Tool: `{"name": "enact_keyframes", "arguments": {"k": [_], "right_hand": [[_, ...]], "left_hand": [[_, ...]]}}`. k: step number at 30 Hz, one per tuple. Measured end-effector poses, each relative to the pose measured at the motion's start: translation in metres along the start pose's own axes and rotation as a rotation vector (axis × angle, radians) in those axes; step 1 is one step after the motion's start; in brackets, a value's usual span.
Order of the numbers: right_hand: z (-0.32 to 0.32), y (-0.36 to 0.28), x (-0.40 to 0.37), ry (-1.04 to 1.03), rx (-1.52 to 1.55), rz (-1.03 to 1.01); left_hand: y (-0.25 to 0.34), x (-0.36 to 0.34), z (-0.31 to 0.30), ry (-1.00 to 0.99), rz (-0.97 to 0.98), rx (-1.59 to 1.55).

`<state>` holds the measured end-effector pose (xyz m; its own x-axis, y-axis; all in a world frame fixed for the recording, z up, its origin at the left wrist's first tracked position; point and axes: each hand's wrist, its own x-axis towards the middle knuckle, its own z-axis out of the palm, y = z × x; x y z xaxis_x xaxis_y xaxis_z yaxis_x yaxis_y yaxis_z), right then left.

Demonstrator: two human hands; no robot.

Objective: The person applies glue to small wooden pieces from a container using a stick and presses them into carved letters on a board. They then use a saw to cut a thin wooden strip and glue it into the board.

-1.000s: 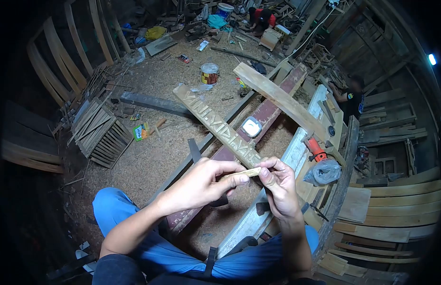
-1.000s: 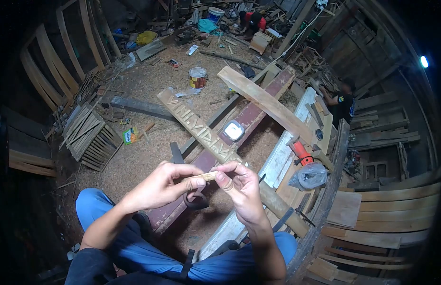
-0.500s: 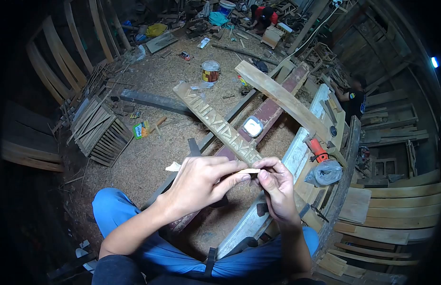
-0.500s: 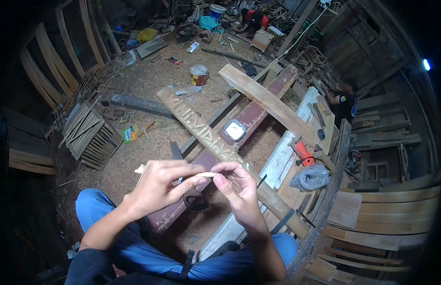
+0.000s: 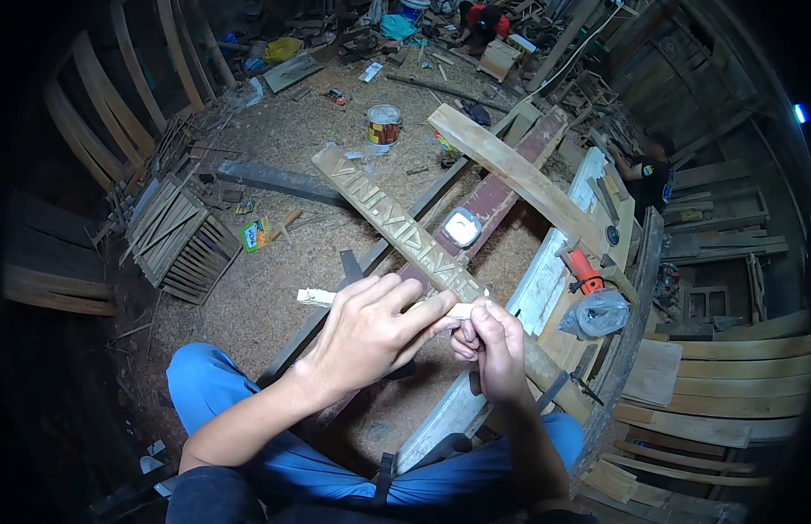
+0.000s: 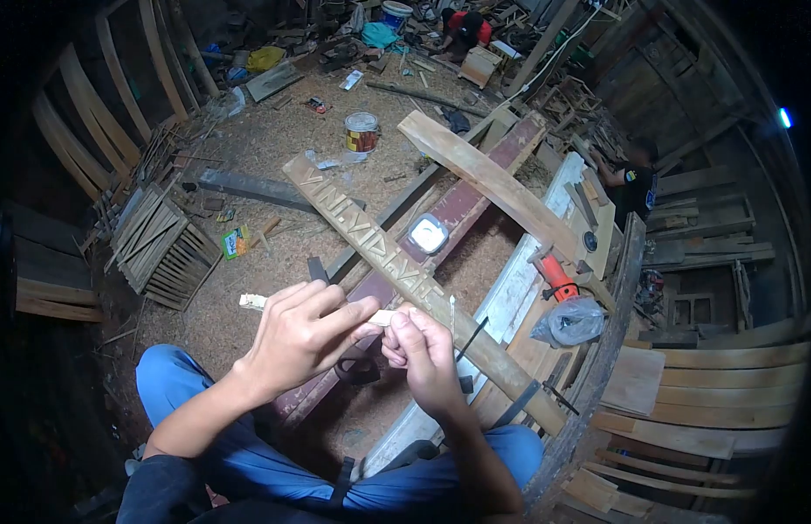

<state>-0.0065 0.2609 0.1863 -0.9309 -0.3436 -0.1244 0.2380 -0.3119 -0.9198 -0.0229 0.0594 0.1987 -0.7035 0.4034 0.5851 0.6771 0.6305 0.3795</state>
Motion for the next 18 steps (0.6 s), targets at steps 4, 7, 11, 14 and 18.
{"name": "enact_keyframes", "arguments": {"k": [4,7,11,14,18], "right_hand": [[0.005,0.0,0.001,0.034,-0.088,-0.064],[0.005,0.003,0.0,0.077,-0.107,-0.085],[0.013,0.006,-0.001,0.106,-0.182,-0.119],[0.012,0.01,-0.002,0.132,-0.291,-0.122],[0.013,0.013,-0.002,0.151,-0.184,-0.127]], "left_hand": [[0.002,0.002,0.0,-0.004,-0.004,0.013],[0.004,0.003,0.001,0.01,-0.006,-0.016],[0.006,-0.003,0.004,-0.012,-0.066,-0.089],[0.009,-0.005,0.007,-0.006,-0.085,-0.082],[0.013,-0.007,0.008,0.001,-0.117,-0.13]]}}
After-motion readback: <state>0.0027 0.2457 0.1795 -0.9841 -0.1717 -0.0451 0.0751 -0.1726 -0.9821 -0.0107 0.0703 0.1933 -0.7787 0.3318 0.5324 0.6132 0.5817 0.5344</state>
